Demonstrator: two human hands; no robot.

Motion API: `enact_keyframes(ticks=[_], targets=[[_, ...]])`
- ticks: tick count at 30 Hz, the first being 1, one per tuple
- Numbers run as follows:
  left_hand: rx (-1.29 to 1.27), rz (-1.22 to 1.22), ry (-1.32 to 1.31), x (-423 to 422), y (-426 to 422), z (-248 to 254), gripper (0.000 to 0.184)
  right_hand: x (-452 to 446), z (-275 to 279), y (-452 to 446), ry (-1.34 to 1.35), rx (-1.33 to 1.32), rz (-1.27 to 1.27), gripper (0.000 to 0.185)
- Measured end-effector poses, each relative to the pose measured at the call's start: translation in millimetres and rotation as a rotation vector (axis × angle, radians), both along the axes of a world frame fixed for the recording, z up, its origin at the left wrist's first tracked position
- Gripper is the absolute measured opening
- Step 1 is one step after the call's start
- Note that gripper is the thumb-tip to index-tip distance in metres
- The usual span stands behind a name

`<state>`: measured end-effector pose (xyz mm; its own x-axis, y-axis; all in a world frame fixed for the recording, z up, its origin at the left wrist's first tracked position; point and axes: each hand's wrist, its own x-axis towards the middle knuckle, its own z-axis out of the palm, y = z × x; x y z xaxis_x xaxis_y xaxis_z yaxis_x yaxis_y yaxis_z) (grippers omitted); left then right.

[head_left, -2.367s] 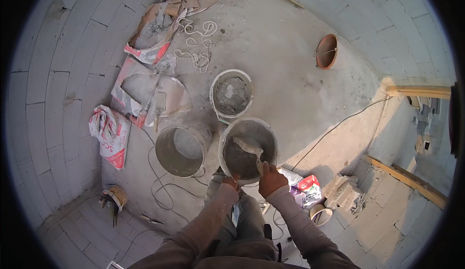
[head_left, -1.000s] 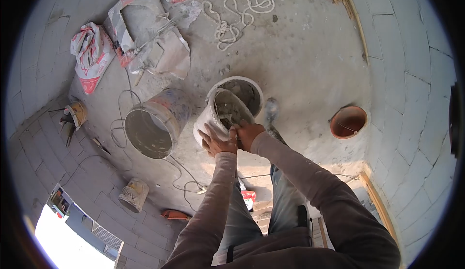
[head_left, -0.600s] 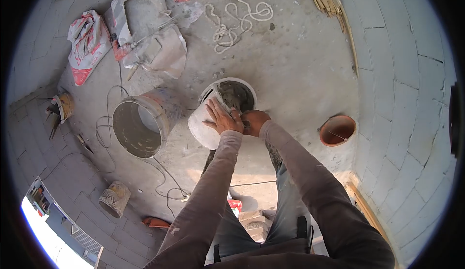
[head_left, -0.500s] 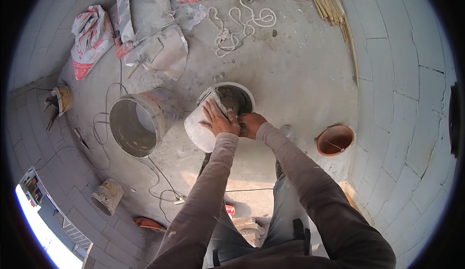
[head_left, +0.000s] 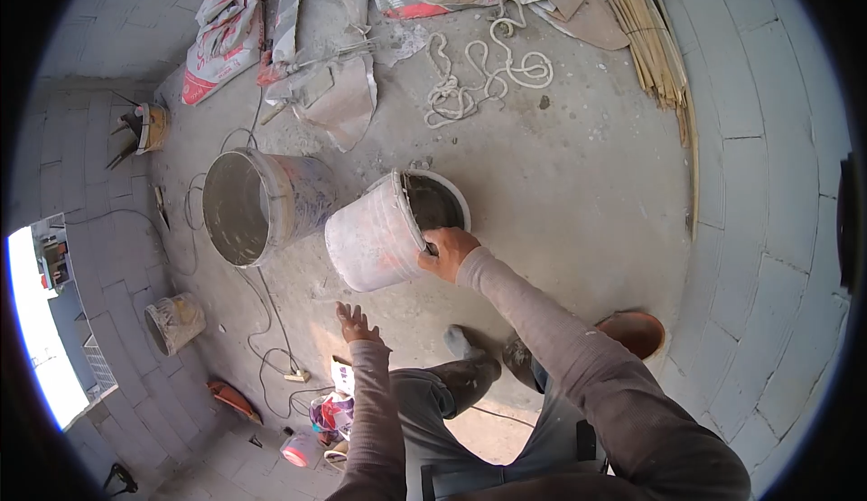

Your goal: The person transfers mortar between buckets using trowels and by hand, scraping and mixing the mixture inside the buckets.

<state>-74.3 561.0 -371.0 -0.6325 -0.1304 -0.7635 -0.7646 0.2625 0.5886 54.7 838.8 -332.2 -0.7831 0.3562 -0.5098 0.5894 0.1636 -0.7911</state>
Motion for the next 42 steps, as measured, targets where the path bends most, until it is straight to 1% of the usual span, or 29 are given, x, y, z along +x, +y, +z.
enact_keyframes(ticks=[1,3,4,6,7,8,9,10,12,13,14,15,17,20,23,25,27,28,29,30,31,32,33,34,36,37,38,39,42], targets=[[0.026,0.01,0.016,-5.5,-3.6,-15.9,0.098,0.7,-2.1,-1.2,0.04,0.043,-0.009,0.044],[0.344,0.102,-0.17,-13.5,-20.1,-58.3,0.098,2.4,-12.2,-6.6,0.074,0.081,-0.002,0.043],[0.374,0.124,-0.158,-20.1,-14.8,-76.6,0.098,1.5,-18.2,-6.7,0.096,0.1,-0.008,0.043],[0.569,0.146,-0.016,-30.9,4.9,-91.2,0.084,2.5,-19.0,-10.6,0.088,0.149,0.024,0.043],[0.598,0.182,0.003,-33.1,20.4,-88.0,0.084,1.6,-20.7,-10.4,0.081,0.189,0.011,0.042],[0.664,0.162,0.092,-31.2,37.6,-77.8,0.077,2.8,-26.4,-12.3,0.095,0.213,0.044,0.042],[0.727,0.132,0.188,-33.2,47.5,-77.3,0.071,3.3,-31.9,-13.2,0.176,0.175,-0.02,0.042],[0.746,0.15,0.21,-35.0,44.3,-89.5,0.071,5.6,-36.5,-16.9,0.255,0.129,-0.083,0.042],[0.726,0.203,0.334,-43.2,47.0,-107.7,0.056,3.5,-43.2,-17.5,0.31,0.208,-0.082,0.041],[0.76,0.21,0.378,-43.7,52.5,-104.5,0.05,1.3,-47.0,-17.2,0.364,0.265,-0.115,0.04],[0.761,0.218,0.384,-43.8,54.5,-105.2,0.05,2.8,-49.0,-20.0,0.402,0.309,-0.153,0.04],[0.698,0.255,0.411,-41.5,55.2,-104.1,0.047,2.7,-47.2,-19.0,0.395,0.247,-0.161,0.039],[0.608,0.337,0.437,-36.5,56.8,-104.6,0.043,6.8,-47.4,-23.4,0.357,0.226,-0.166,0.04],[0.619,0.316,0.449,-34.8,55.6,-104.4,0.041,9.9,-48.5,-29.9,0.385,0.235,-0.171,0.042],[0.585,0.249,0.482,-39.5,60.0,-105.8,0.039,12.2,-77.7,-32.6,0.457,0.214,-0.204,0.042],[0.595,0.22,0.537,-39.8,57.9,-113.7,0.04,16.3,-90.0,-26.1,0.511,0.103,-0.134,0.042],[0.598,0.179,0.587,-35.3,53.6,-115.9,0.041,25.2,-88.4,-27.0,0.507,0.027,-0.181,0.04],[0.495,0.211,0.688,-24.9,57.5,-110.1,0.042,29.7,-84.9,-26.1,0.504,-0.039,-0.208,0.038],[0.393,0.248,0.789,-18.8,59.8,-105.1,0.043,34.4,-83.4,-24.3,0.504,-0.036,-0.204,0.038],[0.401,0.255,0.793,-17.9,58.4,-104.3,0.043,38.8,-82.4,-21.2,0.434,-0.124,-0.241,0.036],[0.429,0.304,0.662,-16.3,54.6,-108.8,0.041,43.2,-83.2,-17.7,0.363,-0.211,-0.272,0.034],[0.455,0.349,0.531,-17.2,49.9,-117.2,0.039,49.2,-89.8,-15.8,0.368,-0.204,-0.261,0.034],[0.549,0.446,0.362,-26.9,48.8,-134.4,0.044,54.1,-98.9,-11.7,0.399,-0.258,-0.305,0.032],[0.559,0.458,0.366,-25.0,51.0,-125.6,0.044,57.7,-102.9,-8.2,0.425,-0.315,-0.347,0.03],[0.954,0.408,0.102,-12.4,62.6,-99.9,0.052,63.5,-105.0,-6.5,0.462,-0.352,-0.367,0.029],[1.032,0.306,0.185,-13.2,71.4,-99.2,0.058,65.8,-114.0,-3.1,0.459,-0.406,-0.389,0.029],[1.038,0.312,0.181,-16.8,72.1,-105.2,0.058,67.8,-115.0,-2.8,0.454,-0.459,-0.412,0.03],[1.107,0.251,0.176,-22.5,72.3,-111.3,0.057,69.0,-115.2,-3.9,0.452,-0.449,-0.41,0.03],[1.133,0.21,0.144,-27.1,72.1,-97.1,0.052,66.8,-111.2,-18.8,0.458,-0.464,-0.429,0.032]])
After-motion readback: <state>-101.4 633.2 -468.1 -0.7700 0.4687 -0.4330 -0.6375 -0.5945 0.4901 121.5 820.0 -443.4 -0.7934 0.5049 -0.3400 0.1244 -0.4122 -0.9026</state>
